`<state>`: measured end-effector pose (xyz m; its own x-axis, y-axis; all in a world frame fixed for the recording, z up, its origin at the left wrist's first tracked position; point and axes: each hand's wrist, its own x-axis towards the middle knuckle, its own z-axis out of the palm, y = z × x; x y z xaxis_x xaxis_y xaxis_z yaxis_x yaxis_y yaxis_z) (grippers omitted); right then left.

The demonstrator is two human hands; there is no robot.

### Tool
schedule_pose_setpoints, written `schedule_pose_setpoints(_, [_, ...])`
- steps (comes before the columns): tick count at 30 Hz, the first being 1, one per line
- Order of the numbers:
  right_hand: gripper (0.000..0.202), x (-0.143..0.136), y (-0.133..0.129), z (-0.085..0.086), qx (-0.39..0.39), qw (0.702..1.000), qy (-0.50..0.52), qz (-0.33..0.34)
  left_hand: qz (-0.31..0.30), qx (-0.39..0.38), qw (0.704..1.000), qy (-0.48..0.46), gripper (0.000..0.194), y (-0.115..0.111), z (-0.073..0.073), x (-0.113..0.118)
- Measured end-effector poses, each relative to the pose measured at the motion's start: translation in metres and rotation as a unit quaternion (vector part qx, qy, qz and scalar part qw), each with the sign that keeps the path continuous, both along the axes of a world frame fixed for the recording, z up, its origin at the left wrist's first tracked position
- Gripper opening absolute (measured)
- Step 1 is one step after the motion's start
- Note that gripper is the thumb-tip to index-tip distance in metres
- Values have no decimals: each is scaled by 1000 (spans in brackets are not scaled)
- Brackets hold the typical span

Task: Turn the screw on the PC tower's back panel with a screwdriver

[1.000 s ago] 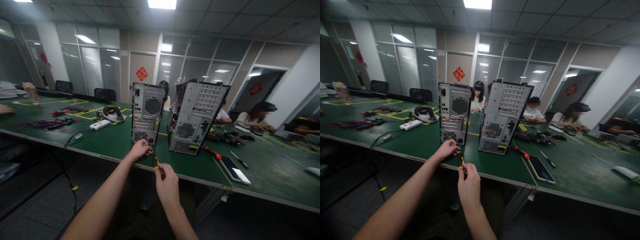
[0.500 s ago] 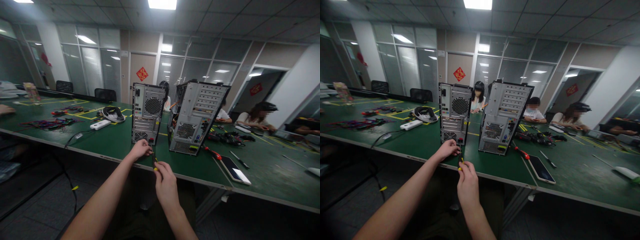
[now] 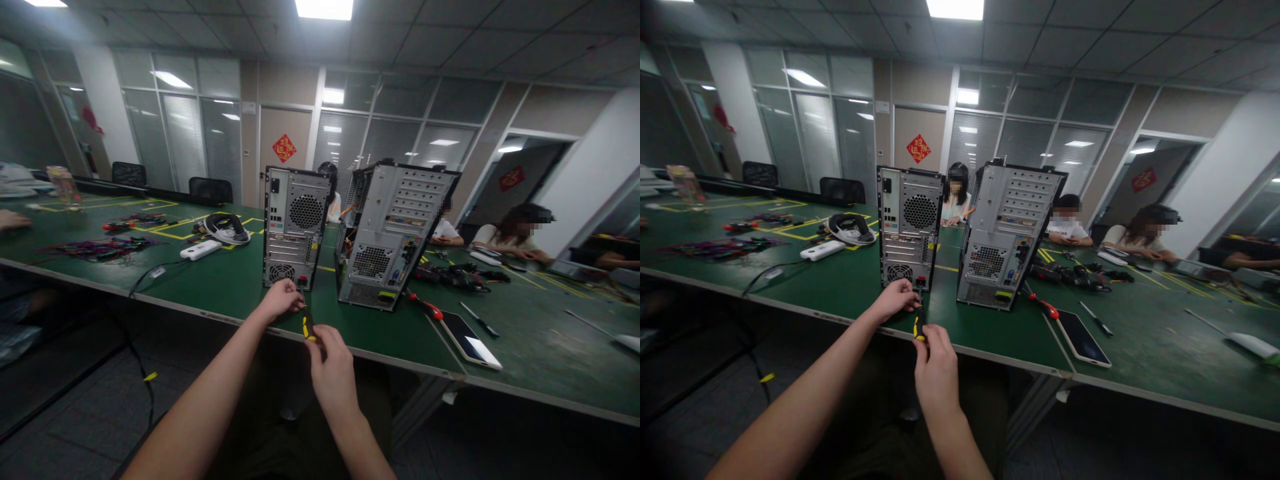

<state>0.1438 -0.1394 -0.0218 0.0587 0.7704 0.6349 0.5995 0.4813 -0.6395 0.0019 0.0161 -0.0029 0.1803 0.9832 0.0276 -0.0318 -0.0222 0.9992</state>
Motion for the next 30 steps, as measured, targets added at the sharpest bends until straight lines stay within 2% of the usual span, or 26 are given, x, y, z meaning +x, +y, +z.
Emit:
schedule_pose_setpoints(18, [33, 0, -4, 4, -5, 999, -42, -1, -6, 2, 1000, -9, 25, 0, 0, -1])
schedule_pose_setpoints(30, [25, -3, -2, -2, 6, 1000, -15, -14, 3, 0, 1000, 1, 25, -1, 0, 0])
